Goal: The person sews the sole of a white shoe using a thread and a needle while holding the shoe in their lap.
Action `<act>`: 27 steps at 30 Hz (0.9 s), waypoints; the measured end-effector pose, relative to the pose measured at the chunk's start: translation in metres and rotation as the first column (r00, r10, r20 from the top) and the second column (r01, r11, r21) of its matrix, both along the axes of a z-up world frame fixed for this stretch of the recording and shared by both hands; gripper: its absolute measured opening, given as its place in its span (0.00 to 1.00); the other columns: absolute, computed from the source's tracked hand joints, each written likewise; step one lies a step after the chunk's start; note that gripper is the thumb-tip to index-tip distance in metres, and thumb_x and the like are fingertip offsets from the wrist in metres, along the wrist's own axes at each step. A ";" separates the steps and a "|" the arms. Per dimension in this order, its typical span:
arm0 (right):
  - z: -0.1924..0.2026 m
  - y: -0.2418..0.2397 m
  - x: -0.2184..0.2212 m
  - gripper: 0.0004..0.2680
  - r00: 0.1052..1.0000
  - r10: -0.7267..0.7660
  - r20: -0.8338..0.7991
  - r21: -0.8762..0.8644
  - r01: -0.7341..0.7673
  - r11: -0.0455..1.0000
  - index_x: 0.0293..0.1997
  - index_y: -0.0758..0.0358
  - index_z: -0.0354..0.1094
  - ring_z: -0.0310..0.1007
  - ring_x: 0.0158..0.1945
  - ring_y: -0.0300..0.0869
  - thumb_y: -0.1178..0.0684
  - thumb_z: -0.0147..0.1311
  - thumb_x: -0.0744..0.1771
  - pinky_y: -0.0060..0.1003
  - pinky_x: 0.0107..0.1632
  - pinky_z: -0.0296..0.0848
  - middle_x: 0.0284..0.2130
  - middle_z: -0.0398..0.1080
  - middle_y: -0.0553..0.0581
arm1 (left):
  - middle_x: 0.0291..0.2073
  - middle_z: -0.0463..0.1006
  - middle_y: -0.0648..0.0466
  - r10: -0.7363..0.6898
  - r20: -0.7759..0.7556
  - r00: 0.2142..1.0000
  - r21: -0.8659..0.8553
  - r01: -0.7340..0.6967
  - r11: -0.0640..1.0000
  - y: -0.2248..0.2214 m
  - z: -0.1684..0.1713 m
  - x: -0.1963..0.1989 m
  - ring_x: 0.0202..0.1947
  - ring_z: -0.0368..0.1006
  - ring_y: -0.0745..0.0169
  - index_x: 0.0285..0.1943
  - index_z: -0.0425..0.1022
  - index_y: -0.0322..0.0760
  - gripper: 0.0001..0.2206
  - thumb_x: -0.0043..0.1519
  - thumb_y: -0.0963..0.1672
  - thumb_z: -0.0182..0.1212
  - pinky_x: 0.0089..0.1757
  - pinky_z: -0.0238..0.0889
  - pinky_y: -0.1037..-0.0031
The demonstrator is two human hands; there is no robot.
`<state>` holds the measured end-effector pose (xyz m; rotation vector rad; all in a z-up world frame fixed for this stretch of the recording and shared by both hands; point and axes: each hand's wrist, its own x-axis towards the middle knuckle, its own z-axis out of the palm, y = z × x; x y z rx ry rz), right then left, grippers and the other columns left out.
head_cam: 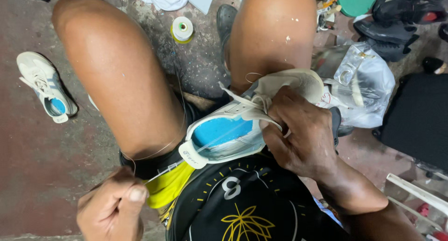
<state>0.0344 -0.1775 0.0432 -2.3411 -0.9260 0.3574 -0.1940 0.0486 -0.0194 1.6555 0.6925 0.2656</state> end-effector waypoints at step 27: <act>0.006 -0.003 0.012 0.05 0.975 -0.009 -0.223 0.018 0.013 1.000 0.29 0.65 0.64 0.69 0.29 0.45 0.61 0.58 0.63 0.39 0.33 0.67 0.28 0.66 0.57 | 0.31 0.76 0.50 -0.565 -0.088 0.820 0.374 0.553 0.744 -0.032 0.043 0.110 0.32 0.74 0.49 0.38 0.80 0.35 0.08 0.56 0.44 0.71 0.35 0.68 0.63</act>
